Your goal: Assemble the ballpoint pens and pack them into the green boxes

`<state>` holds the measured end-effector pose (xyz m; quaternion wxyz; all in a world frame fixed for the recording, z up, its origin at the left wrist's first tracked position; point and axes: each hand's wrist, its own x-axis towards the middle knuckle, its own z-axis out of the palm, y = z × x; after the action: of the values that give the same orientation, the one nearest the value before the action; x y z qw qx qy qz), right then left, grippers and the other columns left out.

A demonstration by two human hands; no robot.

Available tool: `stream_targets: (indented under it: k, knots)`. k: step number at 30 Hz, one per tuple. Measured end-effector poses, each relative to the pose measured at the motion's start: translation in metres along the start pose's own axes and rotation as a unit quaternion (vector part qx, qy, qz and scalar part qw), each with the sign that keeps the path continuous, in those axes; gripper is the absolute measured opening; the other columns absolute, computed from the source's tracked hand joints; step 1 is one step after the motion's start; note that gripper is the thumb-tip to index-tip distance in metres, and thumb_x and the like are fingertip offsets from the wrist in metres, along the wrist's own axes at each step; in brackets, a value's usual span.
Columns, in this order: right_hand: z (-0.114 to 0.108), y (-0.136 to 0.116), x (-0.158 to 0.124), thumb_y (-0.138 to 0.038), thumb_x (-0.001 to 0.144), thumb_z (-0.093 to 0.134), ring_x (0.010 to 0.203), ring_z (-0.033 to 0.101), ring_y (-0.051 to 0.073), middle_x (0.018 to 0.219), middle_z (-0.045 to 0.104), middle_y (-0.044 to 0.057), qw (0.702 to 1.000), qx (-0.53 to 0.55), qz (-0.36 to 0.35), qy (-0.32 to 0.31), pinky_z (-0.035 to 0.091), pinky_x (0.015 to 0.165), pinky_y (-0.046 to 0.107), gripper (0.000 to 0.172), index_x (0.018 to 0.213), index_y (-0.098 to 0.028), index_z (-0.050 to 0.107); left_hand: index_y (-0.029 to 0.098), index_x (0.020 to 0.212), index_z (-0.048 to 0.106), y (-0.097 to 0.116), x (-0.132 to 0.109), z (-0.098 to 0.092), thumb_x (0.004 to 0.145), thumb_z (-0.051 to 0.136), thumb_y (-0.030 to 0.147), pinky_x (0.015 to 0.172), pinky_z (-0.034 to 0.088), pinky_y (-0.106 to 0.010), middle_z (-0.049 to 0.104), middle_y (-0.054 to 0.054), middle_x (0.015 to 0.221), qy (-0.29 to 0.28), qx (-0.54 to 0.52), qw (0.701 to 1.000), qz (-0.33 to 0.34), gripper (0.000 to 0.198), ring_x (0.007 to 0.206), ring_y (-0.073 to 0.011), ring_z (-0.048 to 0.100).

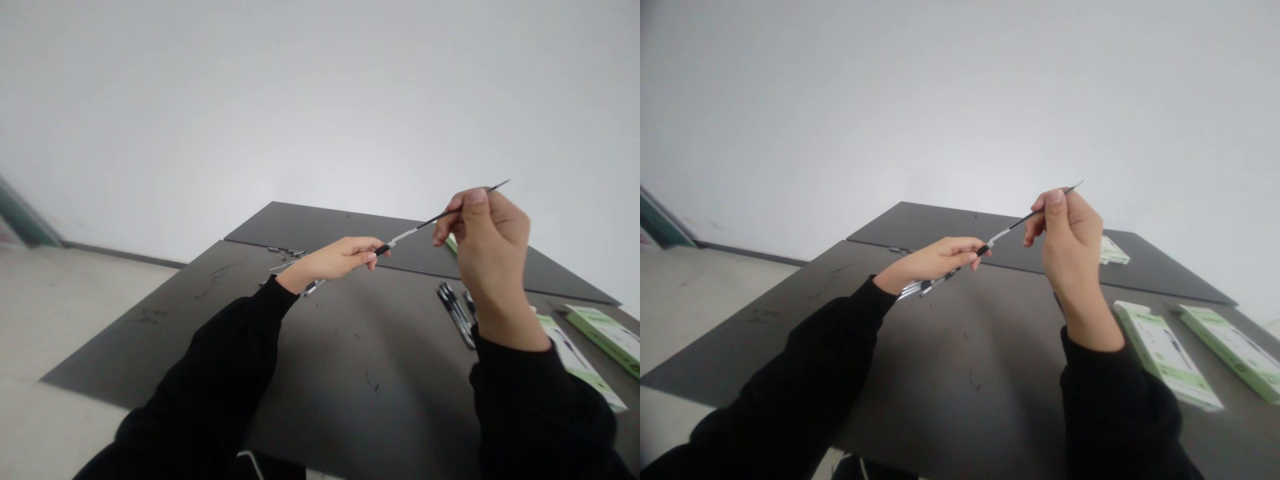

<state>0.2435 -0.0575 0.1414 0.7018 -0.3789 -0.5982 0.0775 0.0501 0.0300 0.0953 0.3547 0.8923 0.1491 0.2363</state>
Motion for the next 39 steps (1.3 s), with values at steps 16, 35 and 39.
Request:
stream_targets:
  k: [16, 35, 39]
  knots:
    - [-0.004, 0.009, -0.003, -0.045, 0.097, 0.055, 0.046, 0.052, 0.01, 0.052, 0.054, -0.005, 1.0, 0.009, 0.0, -0.027, 0.04, 0.049, 0.027, 0.032, 0.081, -0.018, 0.059, 0.02, 0.117, 0.061, -0.007, -0.002, -0.001, 0.1, 0.039, 0.033, 0.065, 0.037, -0.025, 0.058, -0.001, 0.083, -0.033, -0.06, 0.998, 0.005, 0.031, 0.067, -0.0117, 0.046]
    - [0.024, 0.07, -0.01, -0.037, 0.093, 0.059, 0.056, 0.049, 0.011, 0.063, 0.054, -0.005, 0.957, -0.088, 0.126, -0.246, 0.042, 0.058, 0.025, 0.028, 0.114, -0.019, 0.061, 0.017, 0.101, 0.058, -0.002, -0.012, -0.034, 0.1, 0.043, 0.03, 0.055, 0.03, -0.022, 0.056, -0.001, 0.08, 0.087, -0.159, 0.983, -0.031, 0.019, 0.056, -0.0072, 0.037]
    - [0.05, 0.132, -0.03, -0.015, 0.088, 0.052, 0.069, 0.057, 0.014, 0.085, 0.069, 0.005, 0.902, -0.252, 0.114, -0.33, 0.046, 0.071, 0.028, 0.023, 0.1, -0.014, 0.072, 0.017, 0.096, 0.058, -0.005, -0.018, -0.053, 0.101, 0.041, 0.024, 0.053, 0.029, -0.022, 0.057, -0.002, 0.078, 0.153, -0.157, 0.974, -0.052, 0.019, 0.052, -0.0055, 0.034]
